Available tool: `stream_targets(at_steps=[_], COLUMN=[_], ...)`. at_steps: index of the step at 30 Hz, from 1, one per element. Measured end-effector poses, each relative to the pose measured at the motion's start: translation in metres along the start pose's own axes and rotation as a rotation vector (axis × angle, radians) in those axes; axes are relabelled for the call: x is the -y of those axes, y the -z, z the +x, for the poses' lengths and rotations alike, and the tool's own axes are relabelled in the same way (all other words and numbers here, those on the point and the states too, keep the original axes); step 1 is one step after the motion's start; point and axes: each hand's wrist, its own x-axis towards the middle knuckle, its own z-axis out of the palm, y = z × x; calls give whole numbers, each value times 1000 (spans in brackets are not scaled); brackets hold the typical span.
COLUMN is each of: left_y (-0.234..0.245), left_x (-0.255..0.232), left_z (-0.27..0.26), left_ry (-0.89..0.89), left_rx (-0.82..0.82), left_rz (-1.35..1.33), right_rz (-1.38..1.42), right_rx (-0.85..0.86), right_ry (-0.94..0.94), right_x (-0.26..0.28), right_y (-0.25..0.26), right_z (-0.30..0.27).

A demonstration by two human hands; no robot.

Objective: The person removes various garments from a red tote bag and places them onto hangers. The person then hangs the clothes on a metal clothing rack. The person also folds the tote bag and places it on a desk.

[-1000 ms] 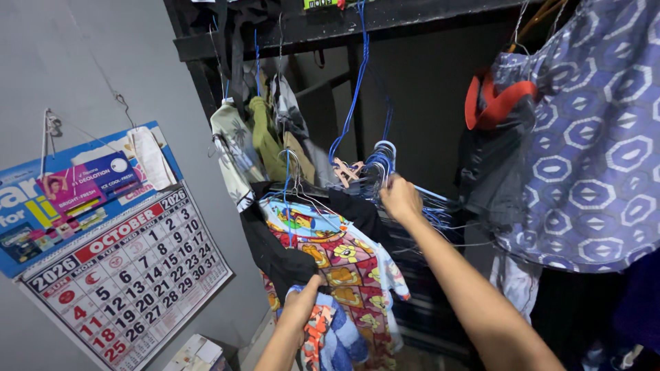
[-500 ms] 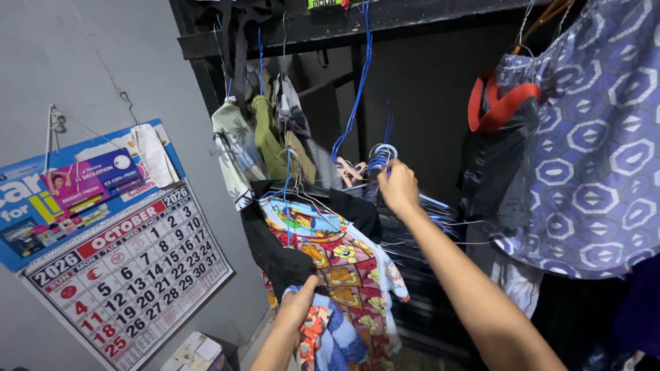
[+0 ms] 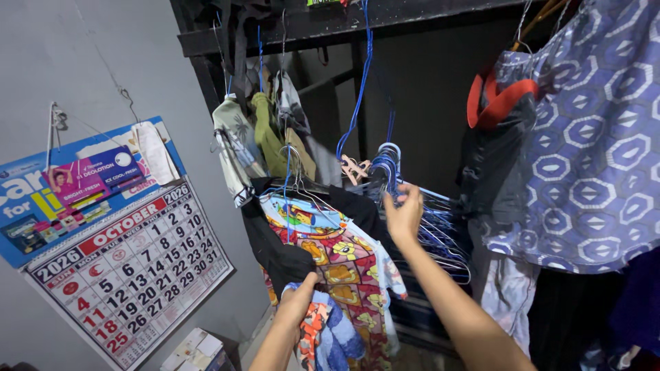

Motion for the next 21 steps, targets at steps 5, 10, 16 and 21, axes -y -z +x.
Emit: stream_targets(at_steps=[5,10,16,21], left_y=[-2,-3,-3,-5], left_x=[-5,-11,-10,-9], left_z=[-7,-15,-13,-14], left_ry=[19,27,24,29], left_rx=[9,-5,4,39], left_rz=[4,33,0,-59], right_rz=[99,28,-33,-65], right_rx=[192,156,208,265], right_ry=[-401,-379,-381,-343], right_x=[24,36,52,55], right_y=[7,9,20,31], right_z=[18,29,23,10])
